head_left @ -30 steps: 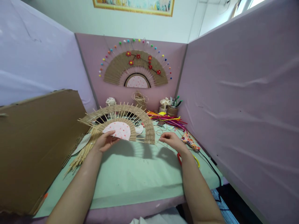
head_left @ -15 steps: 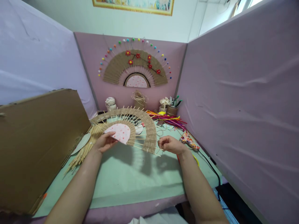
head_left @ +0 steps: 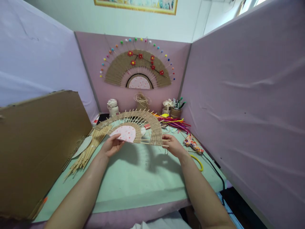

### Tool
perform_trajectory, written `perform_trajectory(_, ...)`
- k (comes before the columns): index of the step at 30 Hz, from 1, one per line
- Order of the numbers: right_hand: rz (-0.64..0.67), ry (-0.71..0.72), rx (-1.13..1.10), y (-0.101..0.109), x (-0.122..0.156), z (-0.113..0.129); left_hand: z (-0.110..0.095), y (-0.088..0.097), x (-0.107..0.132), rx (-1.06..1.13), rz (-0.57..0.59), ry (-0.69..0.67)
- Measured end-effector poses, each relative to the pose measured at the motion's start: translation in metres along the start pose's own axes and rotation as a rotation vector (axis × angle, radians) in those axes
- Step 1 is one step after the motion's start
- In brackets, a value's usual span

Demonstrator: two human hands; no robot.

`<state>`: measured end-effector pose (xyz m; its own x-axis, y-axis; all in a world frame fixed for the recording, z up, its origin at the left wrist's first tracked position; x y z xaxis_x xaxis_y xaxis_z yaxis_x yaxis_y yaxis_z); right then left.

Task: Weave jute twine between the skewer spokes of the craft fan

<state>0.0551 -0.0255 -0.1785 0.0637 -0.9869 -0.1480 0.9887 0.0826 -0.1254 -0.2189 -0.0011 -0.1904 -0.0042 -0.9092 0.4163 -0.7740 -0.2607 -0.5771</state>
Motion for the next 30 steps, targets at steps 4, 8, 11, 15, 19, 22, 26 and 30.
perform_trajectory(4, -0.2, 0.19, -0.012, 0.009, 0.0, 0.022, -0.012, 0.0, 0.0, 0.12, -0.021, -0.1)
perform_trajectory(8, -0.278, 0.375, 0.072, 0.006, 0.008, 0.04, -0.014, -0.003, 0.0, 0.176, -0.025, -0.143)
perform_trajectory(11, -0.34, 0.416, 0.054, 0.007, 0.011, 0.043, -0.008, -0.005, -0.002, 0.215, -0.018, -0.137)
perform_trajectory(15, -0.394, 0.453, 0.043, 0.01, 0.012, 0.043, 0.004, -0.007, -0.007, 0.271, -0.012, -0.101)
perform_trajectory(19, -0.393, 0.541, 0.178, 0.009, 0.014, 0.042, 0.011, -0.009, -0.009, 0.291, -0.014, -0.078)
perform_trajectory(22, -0.399, 0.582, 0.277, 0.008, 0.015, 0.04, 0.013, -0.009, -0.01, 0.296, -0.018, -0.074)
perform_trajectory(26, -0.427, 0.608, 0.325, 0.01, 0.016, 0.042, 0.013, -0.009, -0.01, 0.312, -0.018, -0.066)
perform_trajectory(30, -0.432, 0.65, 0.373, 0.008, 0.018, 0.048, 0.014, -0.01, -0.01, 0.308, -0.017, -0.061)
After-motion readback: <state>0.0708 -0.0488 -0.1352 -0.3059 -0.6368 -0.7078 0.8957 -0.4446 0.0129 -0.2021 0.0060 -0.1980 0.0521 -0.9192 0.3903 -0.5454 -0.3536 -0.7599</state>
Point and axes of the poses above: each hand's wrist, its own x-axis away from the middle knuckle, its own y-axis out of the back of the hand, z = x × y, the point moved 8 cm from there along -x, towards the middle knuckle, and after that the axes turned 13 degrees about -z, right-handed, at the moved point
